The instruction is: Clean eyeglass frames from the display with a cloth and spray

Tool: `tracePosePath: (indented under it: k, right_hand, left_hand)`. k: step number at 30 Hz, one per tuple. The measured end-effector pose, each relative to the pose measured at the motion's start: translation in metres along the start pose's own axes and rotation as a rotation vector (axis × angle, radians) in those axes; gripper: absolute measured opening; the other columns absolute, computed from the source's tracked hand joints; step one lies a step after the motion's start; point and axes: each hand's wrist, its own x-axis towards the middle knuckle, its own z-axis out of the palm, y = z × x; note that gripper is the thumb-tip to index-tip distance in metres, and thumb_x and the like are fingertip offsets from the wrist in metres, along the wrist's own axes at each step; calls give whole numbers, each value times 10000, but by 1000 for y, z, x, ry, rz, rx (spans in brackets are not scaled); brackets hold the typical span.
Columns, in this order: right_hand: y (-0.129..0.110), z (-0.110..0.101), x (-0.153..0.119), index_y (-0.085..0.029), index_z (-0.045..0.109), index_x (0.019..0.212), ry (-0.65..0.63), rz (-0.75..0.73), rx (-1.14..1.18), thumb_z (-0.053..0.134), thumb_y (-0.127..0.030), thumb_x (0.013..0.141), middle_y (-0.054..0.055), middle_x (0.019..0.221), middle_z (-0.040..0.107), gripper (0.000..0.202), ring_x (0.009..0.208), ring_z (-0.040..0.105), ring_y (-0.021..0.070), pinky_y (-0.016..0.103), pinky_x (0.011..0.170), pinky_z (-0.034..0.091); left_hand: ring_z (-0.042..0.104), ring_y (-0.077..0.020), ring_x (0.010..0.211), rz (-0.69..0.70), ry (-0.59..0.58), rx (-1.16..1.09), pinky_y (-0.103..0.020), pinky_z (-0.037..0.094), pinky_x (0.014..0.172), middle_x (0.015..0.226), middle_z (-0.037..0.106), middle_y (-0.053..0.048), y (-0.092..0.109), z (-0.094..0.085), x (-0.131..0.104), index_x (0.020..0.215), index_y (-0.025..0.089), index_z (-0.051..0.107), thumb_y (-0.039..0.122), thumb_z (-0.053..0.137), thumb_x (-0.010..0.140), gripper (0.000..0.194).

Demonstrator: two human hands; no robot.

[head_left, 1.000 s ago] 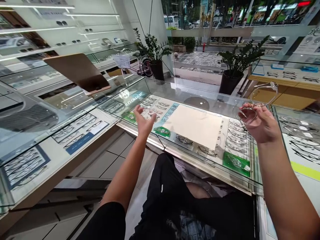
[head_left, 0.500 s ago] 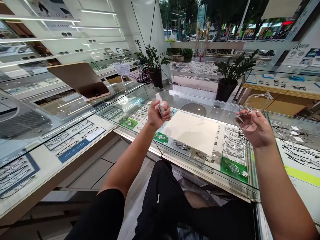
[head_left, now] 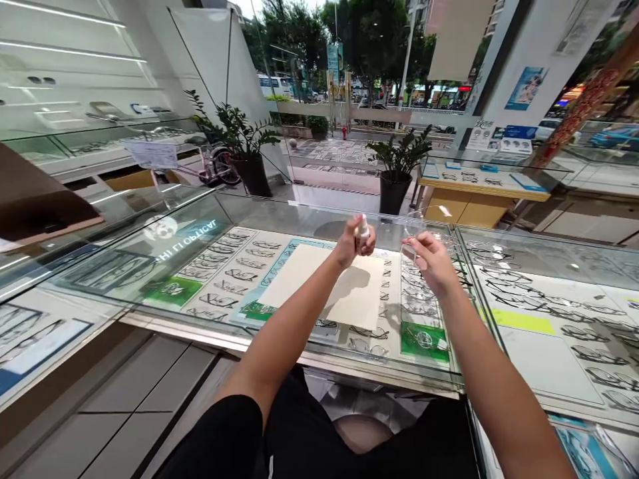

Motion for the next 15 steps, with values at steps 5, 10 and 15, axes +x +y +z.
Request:
tracePosePath:
  k: [5, 10, 15]
  right_hand:
    - [14, 17, -9, -276, 656, 824, -74, 51, -63, 979, -571, 731, -1, 973, 759, 447, 1058, 696, 213, 387, 1034, 573]
    - [19, 27, -15, -275, 665, 826, -119, 116, -28, 971, -596, 730, -4, 966, 756, 453, 1090, 699, 230, 413, 1090, 535]
    - [21, 30, -18, -275, 659, 831, -148, 143, 6, 959, -565, 764, -2, 1008, 761, 423, 1095, 695, 221, 402, 1097, 517]
  left_hand:
    - [330, -106, 460, 24, 167, 190, -312, 240, 504, 453, 360, 11, -33, 9, -4, 472, 230, 454, 874, 508, 829, 738]
    - [355, -109, 479, 58, 209, 210, -307, 272, 516, 450, 366, 8, -47, 7, -6, 451, 227, 447, 838, 499, 850, 732]
    - [383, -109, 503, 73, 190, 231, -304, 295, 532, 487, 428, -4, -50, 6, -6, 456, 214, 451, 789, 531, 879, 718]
